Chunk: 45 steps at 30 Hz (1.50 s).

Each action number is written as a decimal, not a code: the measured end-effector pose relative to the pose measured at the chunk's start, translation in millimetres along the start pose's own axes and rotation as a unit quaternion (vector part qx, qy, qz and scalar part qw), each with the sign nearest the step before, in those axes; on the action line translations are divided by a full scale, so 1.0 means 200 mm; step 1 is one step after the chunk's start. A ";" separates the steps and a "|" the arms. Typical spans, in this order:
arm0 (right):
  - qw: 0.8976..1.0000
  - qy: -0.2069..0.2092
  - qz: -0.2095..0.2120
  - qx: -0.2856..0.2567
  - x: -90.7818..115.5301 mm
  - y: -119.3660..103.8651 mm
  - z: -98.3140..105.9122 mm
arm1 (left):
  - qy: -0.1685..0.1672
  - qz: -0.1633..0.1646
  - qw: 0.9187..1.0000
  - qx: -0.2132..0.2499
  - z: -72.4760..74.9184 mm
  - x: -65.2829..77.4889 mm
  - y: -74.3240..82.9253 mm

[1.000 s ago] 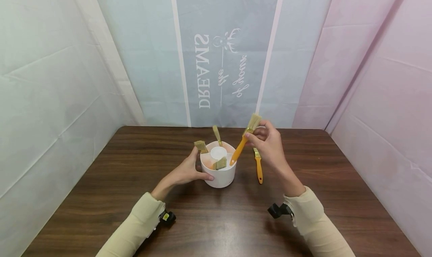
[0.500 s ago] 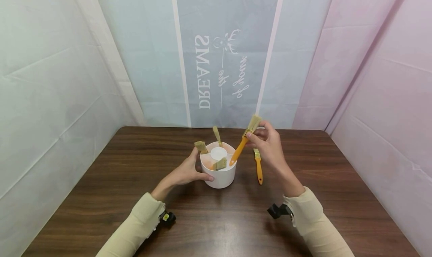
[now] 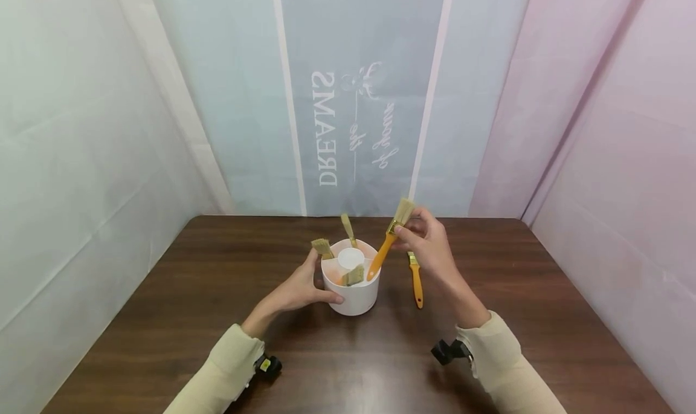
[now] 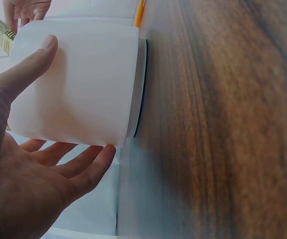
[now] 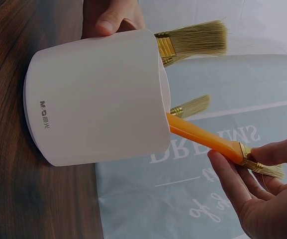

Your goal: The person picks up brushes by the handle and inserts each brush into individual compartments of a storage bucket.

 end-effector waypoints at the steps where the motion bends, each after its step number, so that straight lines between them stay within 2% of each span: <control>1: 1.000 -0.001 0.000 -0.001 0.00 0.00 0.00 | -0.001 -0.002 1.000 0.001 0.00 0.00 0.00; 10: 1.000 -0.006 0.008 0.002 0.00 0.01 0.00 | 0.001 -0.003 1.000 0.000 -0.01 -0.01 0.00; 33: 1.000 -0.026 -0.003 -0.007 -0.01 0.02 -0.04 | 0.015 0.011 1.000 -0.017 0.00 0.00 0.00; 45: 0.999 -0.032 -0.007 0.012 -0.02 0.03 -0.05 | 0.014 0.011 1.000 -0.018 0.00 0.00 0.01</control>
Point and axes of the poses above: each hand's wrist, its own x-axis away from the middle knuckle, its own z-axis out of the back of the hand, y = z × x, the point moved 2 cm from there along -x, towards the middle knuckle, and after that the axes turned 15 degrees about x, right-handed, at the moved point
